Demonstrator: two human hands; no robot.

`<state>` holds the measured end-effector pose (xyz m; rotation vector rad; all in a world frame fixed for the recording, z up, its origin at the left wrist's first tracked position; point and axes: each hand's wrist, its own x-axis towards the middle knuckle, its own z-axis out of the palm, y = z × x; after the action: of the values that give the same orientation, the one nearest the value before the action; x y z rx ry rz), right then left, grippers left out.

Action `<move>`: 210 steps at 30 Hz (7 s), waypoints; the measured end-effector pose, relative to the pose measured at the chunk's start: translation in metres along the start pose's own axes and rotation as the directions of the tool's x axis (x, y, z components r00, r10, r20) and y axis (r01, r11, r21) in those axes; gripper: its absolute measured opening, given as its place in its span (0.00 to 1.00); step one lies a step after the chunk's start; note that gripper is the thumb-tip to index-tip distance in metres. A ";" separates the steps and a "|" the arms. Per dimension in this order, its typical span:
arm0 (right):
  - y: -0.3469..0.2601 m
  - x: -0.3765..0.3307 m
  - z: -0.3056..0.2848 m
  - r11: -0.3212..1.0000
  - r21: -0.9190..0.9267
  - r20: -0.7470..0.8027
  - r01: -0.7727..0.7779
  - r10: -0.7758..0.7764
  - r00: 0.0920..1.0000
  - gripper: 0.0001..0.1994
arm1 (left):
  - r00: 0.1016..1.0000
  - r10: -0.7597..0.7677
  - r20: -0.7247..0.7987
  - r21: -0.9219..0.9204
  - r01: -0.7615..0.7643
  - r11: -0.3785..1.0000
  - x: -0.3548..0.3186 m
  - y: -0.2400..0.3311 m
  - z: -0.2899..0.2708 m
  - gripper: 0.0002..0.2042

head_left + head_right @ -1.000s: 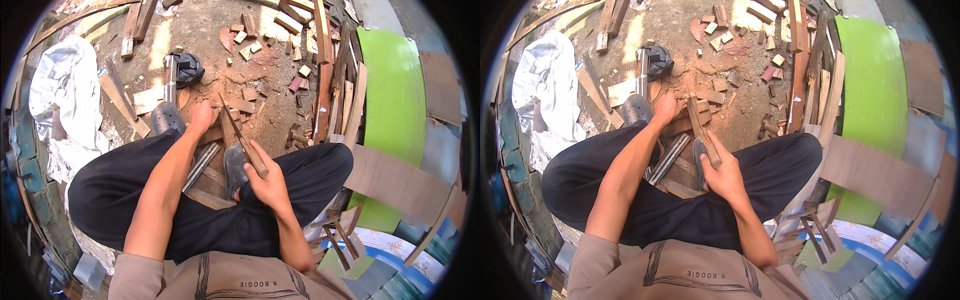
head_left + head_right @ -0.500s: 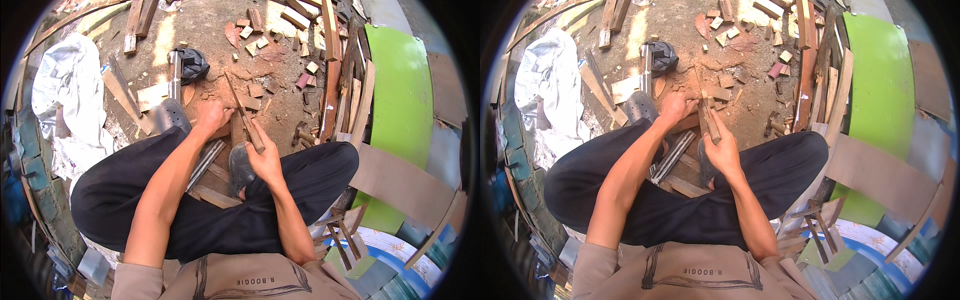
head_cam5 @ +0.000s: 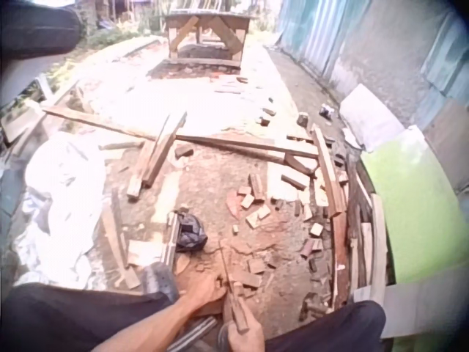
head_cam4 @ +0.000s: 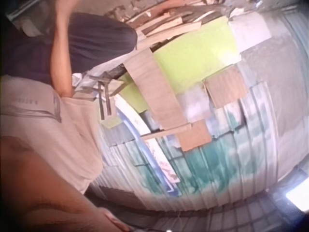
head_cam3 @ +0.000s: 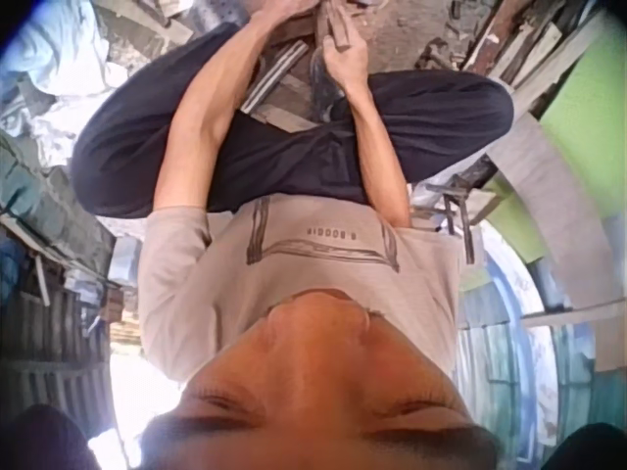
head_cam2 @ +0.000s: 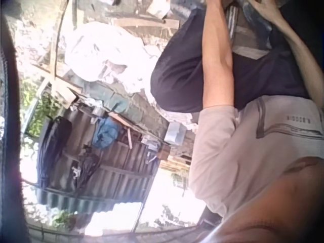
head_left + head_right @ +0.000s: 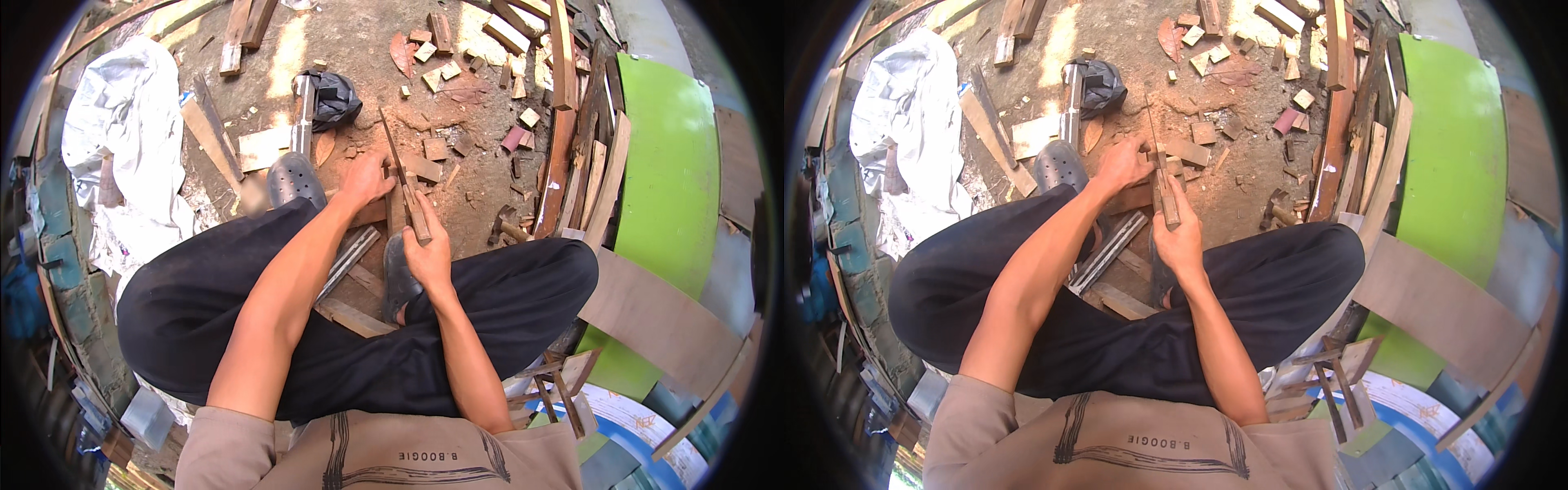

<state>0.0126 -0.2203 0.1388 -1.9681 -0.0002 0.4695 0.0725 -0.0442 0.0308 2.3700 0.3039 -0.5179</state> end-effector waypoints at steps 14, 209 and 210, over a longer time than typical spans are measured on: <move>0.026 0.004 0.005 0.996 -0.007 -0.002 0.092 -0.092 0.996 0.31 | 0.988 0.004 0.155 -0.460 0.068 0.885 0.035 -0.049 0.060 0.42; -0.065 -0.039 -0.035 0.978 -0.115 0.087 -0.176 0.186 0.979 0.30 | 0.858 0.118 -0.499 -0.009 -0.141 0.990 -0.027 -0.008 0.022 0.09; -0.071 -0.065 -0.048 0.993 -0.046 0.086 -0.108 0.112 0.990 0.31 | 0.854 0.117 -0.507 -0.020 -0.147 0.989 -0.024 -0.012 0.021 0.09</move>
<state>-0.0172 -0.2443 0.2395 -1.9933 0.0434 0.6333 0.0408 -0.0510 0.0203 2.4148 0.3772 0.1910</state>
